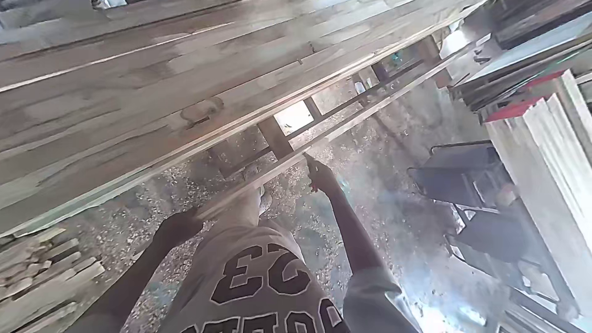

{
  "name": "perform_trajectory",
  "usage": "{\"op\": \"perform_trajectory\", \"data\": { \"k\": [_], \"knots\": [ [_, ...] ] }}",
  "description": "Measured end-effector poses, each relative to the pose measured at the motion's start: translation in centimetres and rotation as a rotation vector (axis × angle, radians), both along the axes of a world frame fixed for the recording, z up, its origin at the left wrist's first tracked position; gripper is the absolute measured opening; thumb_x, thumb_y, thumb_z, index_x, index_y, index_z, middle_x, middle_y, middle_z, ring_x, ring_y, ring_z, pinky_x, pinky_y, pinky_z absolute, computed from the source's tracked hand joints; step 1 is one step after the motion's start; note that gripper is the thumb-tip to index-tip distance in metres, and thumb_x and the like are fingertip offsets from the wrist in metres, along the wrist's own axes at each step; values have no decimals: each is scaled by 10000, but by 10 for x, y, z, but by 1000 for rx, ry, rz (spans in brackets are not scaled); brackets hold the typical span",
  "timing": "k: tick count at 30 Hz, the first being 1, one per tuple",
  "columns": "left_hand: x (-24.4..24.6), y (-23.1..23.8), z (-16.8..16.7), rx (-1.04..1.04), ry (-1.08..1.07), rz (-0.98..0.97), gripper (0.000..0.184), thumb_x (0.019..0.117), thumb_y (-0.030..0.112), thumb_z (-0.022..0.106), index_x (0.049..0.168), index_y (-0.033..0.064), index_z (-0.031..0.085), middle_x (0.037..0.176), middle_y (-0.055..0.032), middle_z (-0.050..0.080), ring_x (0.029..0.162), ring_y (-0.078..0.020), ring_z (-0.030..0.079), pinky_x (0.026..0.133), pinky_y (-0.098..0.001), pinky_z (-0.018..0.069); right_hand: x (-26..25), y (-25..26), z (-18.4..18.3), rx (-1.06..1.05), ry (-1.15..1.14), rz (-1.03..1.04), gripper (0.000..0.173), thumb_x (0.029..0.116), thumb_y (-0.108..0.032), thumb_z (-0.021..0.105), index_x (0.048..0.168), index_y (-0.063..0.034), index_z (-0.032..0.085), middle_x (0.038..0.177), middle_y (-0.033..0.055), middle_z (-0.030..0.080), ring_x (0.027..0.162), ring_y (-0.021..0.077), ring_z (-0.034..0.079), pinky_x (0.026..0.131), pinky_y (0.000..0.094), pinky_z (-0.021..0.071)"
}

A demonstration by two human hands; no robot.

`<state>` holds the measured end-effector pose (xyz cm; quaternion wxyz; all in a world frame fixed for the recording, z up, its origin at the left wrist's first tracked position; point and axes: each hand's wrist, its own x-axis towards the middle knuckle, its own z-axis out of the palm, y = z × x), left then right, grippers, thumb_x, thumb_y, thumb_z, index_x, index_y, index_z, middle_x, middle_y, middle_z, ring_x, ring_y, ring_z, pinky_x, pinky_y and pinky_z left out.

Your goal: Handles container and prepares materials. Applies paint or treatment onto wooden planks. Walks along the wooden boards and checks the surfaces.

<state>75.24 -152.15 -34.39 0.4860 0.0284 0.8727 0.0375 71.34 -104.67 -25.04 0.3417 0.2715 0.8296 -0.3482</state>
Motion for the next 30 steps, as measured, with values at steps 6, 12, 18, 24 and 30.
{"op": "perform_trajectory", "data": {
  "k": [6,12,18,24,30],
  "knots": [
    [-8,-11,-13,81,0,33,588,879,503,676,1360,167,627,1114,-225,720,1068,-431,689,882,-669,531,0,68,-9,1,80,-244,516,1045,-107,507,1546,-163,399,1128,208,674,778,286,739,679,459,637],
    [-9,-12,-22,16,-35,4,556,886,482,698,1344,176,627,1120,-215,722,1079,-415,694,882,-648,544,-6,89,-27,-146,301,-602,512,1080,-111,488,1575,-123,356,1187,233,658,800,286,751,668,431,647],
    [3,-5,-20,17,-67,-19,524,921,478,664,1332,157,622,1115,-216,721,1064,-420,698,880,-644,547,5,82,-46,-131,371,-617,509,1075,-99,492,1569,-116,370,1225,233,640,784,277,751,651,419,652],
    [16,16,7,-113,103,17,534,899,452,639,1315,119,609,1136,-190,723,1048,-406,710,823,-647,558,9,86,-55,-96,405,-603,523,1065,-99,510,1569,-111,374,1270,231,624,795,275,749,654,421,653],
    [22,19,-1,-157,320,61,456,850,289,744,1237,83,619,1112,-194,704,1017,-397,707,797,-611,569,-16,69,-63,139,500,-185,500,1043,-109,515,1531,-51,422,1397,262,527,1079,322,685,902,442,607]
  ]
}}
